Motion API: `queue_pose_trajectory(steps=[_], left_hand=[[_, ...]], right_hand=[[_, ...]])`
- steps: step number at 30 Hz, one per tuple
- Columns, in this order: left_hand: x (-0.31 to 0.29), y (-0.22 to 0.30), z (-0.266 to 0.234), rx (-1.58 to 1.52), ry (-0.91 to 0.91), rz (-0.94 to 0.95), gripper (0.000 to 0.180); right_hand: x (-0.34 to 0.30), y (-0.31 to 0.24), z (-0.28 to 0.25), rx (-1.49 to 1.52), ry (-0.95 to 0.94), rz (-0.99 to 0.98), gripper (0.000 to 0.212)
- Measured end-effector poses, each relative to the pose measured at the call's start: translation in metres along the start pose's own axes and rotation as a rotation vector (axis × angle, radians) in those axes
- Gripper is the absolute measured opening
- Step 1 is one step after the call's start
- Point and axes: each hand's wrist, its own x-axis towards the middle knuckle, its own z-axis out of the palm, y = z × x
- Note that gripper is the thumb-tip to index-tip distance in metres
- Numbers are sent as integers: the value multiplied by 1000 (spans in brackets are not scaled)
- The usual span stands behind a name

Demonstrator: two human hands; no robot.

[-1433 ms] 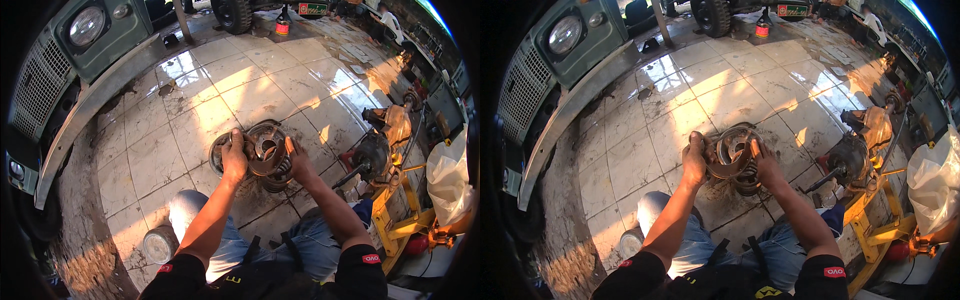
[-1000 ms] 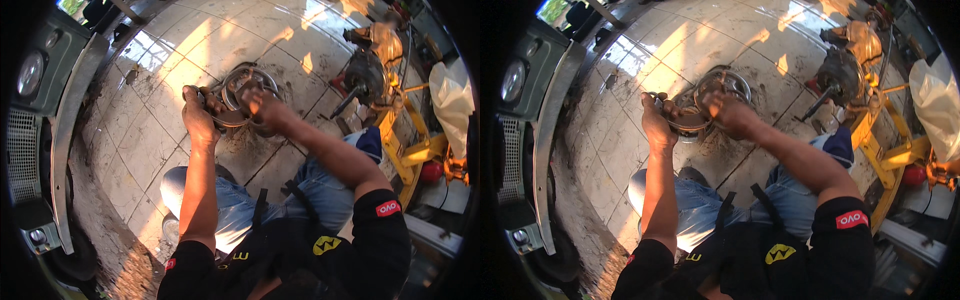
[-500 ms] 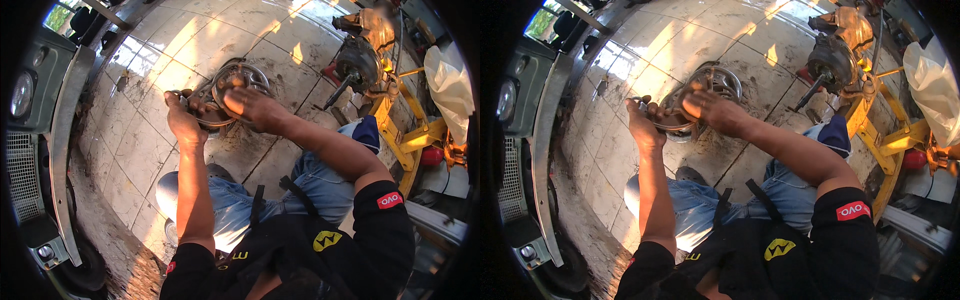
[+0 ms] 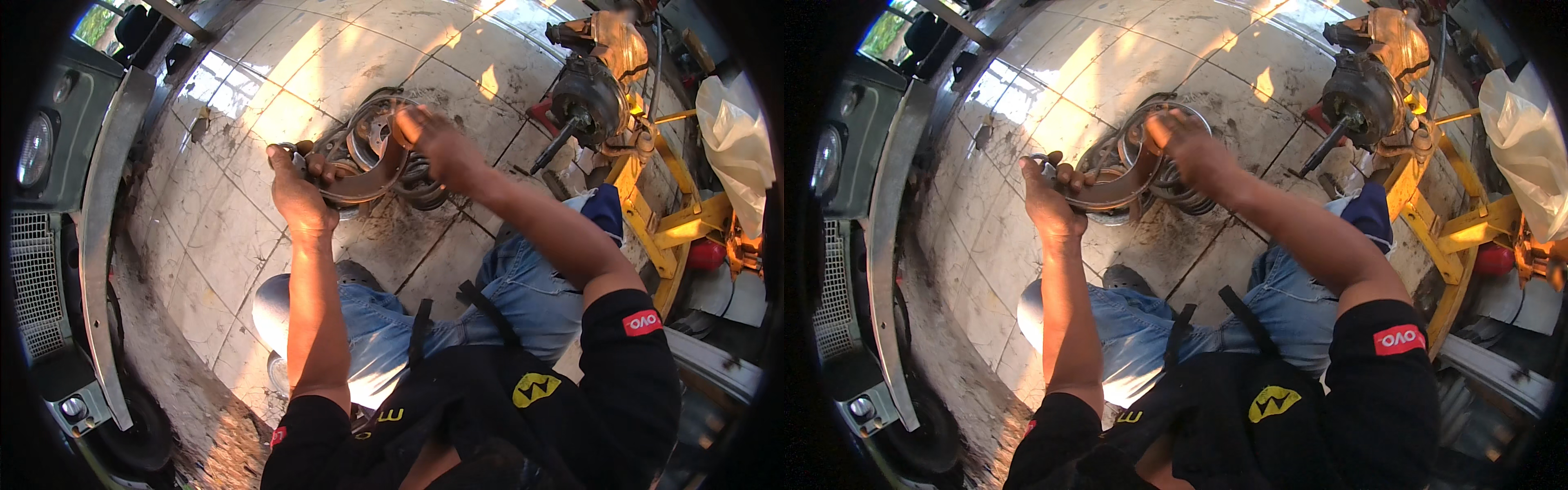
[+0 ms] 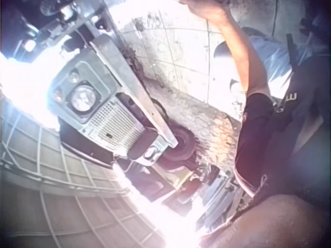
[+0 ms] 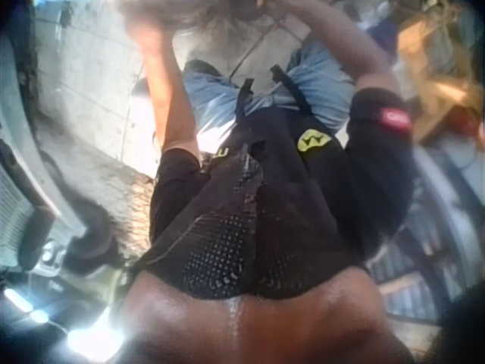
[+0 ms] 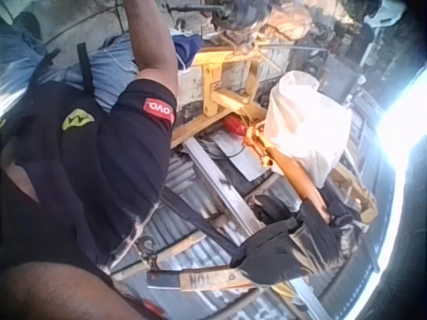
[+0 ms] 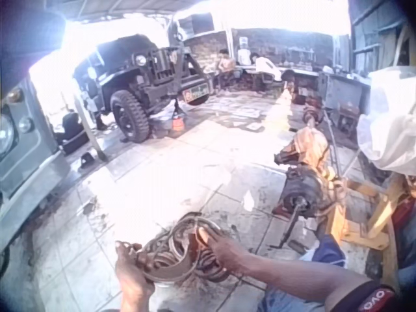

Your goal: The person sits on the floor and scrubs brake shoes and a brake drum with a wire brush to remove rust and debris. They repeatedly flip and rotate the parts to clean different surfaces.

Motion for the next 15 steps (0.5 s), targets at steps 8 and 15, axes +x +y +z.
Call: queue_pose_trajectory(steps=[8, 15], left_hand=[[4, -3, 1, 23, -14, -18, 54], [5, -4, 1, 23, -69, 6, 54]], right_hand=[[3, 10, 8, -111, 100, -32, 48], [26, -5, -30, -24, -394, 236, 58]])
